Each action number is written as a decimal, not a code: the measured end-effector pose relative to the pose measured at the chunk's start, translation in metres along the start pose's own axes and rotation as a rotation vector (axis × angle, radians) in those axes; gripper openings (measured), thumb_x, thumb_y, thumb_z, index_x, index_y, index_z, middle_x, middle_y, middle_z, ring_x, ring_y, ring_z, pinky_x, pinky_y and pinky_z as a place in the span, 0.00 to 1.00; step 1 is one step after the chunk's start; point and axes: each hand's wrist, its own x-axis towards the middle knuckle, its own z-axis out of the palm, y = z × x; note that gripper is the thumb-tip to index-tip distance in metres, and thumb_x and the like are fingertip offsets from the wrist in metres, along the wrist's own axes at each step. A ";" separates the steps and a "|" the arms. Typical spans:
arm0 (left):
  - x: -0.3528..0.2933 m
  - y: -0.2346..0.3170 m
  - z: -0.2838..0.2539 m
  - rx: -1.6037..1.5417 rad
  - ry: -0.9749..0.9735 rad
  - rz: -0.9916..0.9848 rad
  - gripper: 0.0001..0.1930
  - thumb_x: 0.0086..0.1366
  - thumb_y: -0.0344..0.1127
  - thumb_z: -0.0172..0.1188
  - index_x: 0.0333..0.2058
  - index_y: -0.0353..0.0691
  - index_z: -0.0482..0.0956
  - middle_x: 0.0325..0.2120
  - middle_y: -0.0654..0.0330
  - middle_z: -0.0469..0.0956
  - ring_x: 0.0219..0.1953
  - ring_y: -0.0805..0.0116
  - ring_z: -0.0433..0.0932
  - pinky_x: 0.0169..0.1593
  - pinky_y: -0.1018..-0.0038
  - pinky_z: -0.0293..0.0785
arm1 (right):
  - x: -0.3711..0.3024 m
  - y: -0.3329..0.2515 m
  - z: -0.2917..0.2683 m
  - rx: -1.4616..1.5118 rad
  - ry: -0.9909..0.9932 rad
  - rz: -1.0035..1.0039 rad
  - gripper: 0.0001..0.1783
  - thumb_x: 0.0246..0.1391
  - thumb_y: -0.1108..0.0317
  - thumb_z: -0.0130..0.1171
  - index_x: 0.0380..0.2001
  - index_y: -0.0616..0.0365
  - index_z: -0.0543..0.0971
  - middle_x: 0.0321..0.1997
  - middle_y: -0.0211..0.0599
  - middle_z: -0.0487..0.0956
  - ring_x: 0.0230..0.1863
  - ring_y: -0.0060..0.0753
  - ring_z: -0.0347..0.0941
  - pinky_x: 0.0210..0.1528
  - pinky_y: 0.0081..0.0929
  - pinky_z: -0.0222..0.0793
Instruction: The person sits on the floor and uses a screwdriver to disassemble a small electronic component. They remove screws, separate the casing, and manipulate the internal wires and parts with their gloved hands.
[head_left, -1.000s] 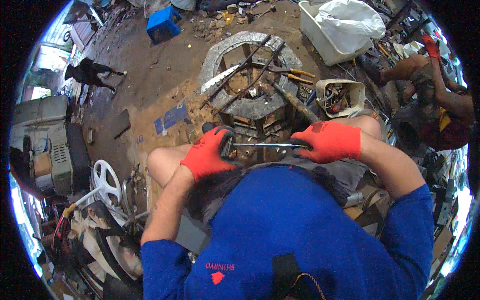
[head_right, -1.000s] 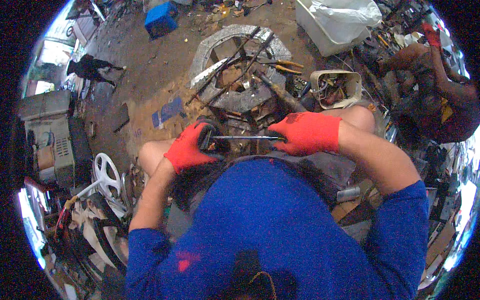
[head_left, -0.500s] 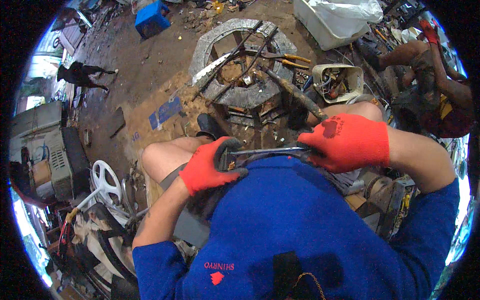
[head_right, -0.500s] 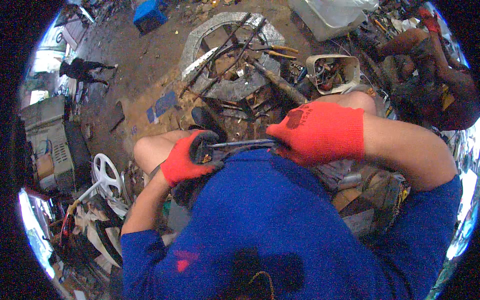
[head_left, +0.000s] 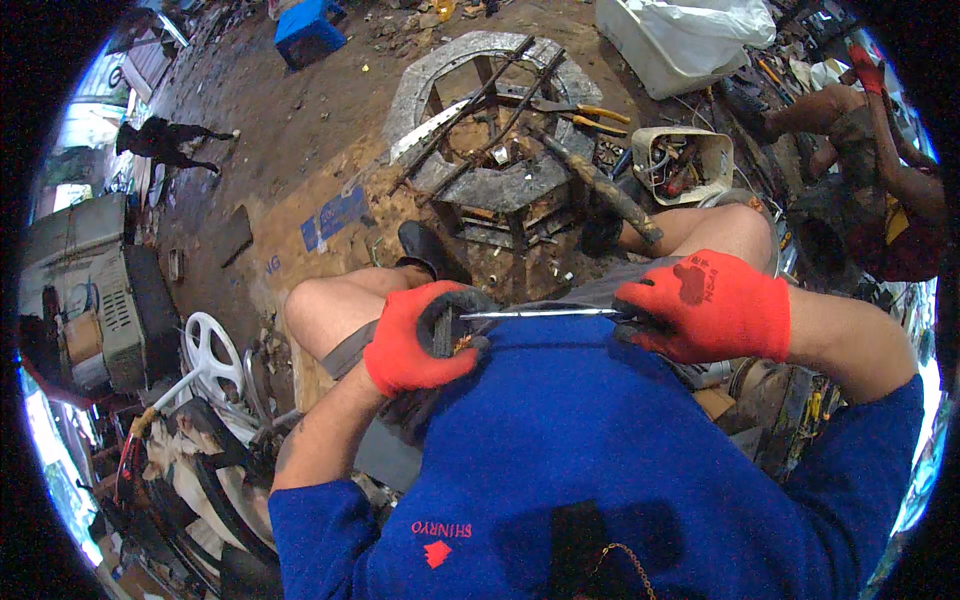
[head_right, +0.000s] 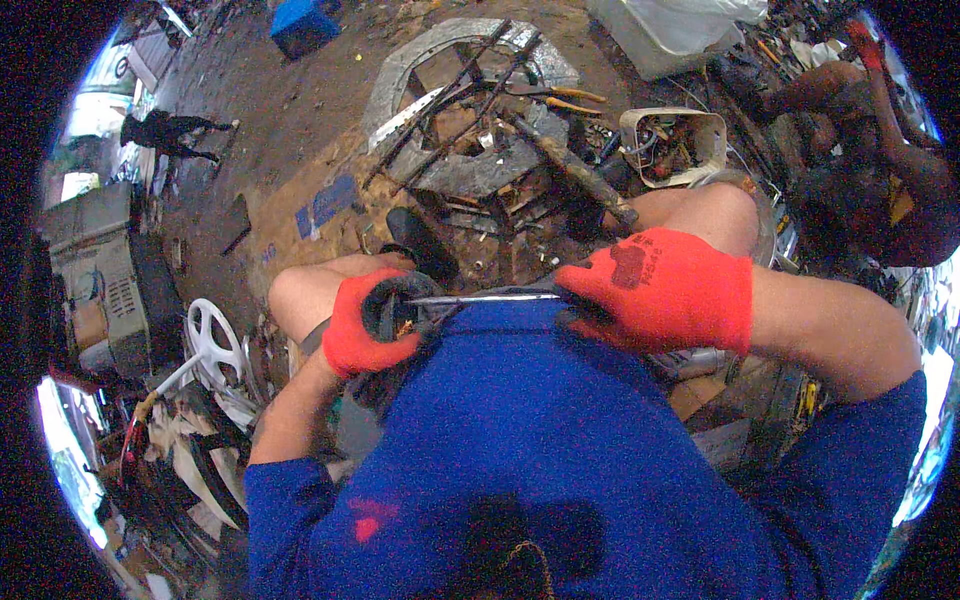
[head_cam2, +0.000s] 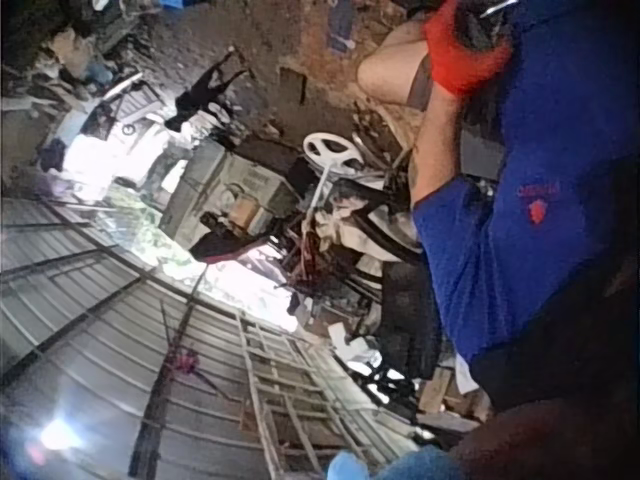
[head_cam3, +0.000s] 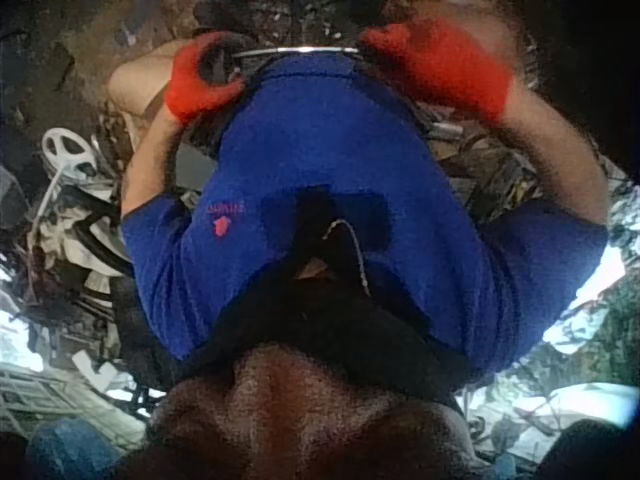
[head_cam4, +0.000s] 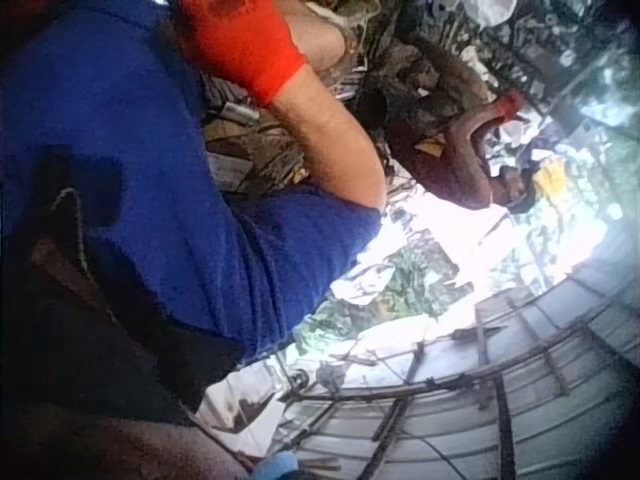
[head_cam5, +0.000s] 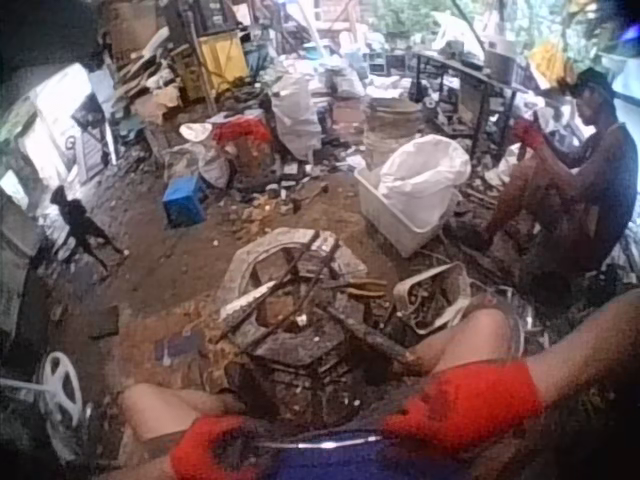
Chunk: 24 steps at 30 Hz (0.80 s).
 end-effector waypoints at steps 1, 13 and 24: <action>-0.001 -0.001 0.001 0.027 0.004 -0.002 0.26 0.46 0.35 0.71 0.45 0.35 0.76 0.34 0.55 0.81 0.38 0.67 0.81 0.45 0.71 0.76 | 0.000 0.002 0.005 0.003 0.025 -0.007 0.16 0.56 0.55 0.57 0.37 0.56 0.72 0.25 0.48 0.78 0.29 0.58 0.76 0.31 0.50 0.72; 0.021 0.009 -0.007 0.041 -0.168 -0.185 0.25 0.45 0.34 0.69 0.44 0.36 0.75 0.38 0.57 0.78 0.43 0.68 0.77 0.51 0.71 0.71 | 0.008 -0.006 -0.035 -0.060 -0.134 0.084 0.15 0.53 0.57 0.60 0.40 0.53 0.75 0.28 0.46 0.79 0.31 0.54 0.77 0.33 0.46 0.72; 0.010 0.033 -0.008 0.088 -0.073 0.052 0.24 0.47 0.34 0.67 0.45 0.37 0.76 0.30 0.56 0.81 0.34 0.61 0.81 0.43 0.68 0.76 | -0.009 -0.020 -0.030 0.028 -0.035 0.008 0.18 0.56 0.53 0.56 0.41 0.56 0.72 0.23 0.45 0.76 0.27 0.54 0.76 0.28 0.47 0.72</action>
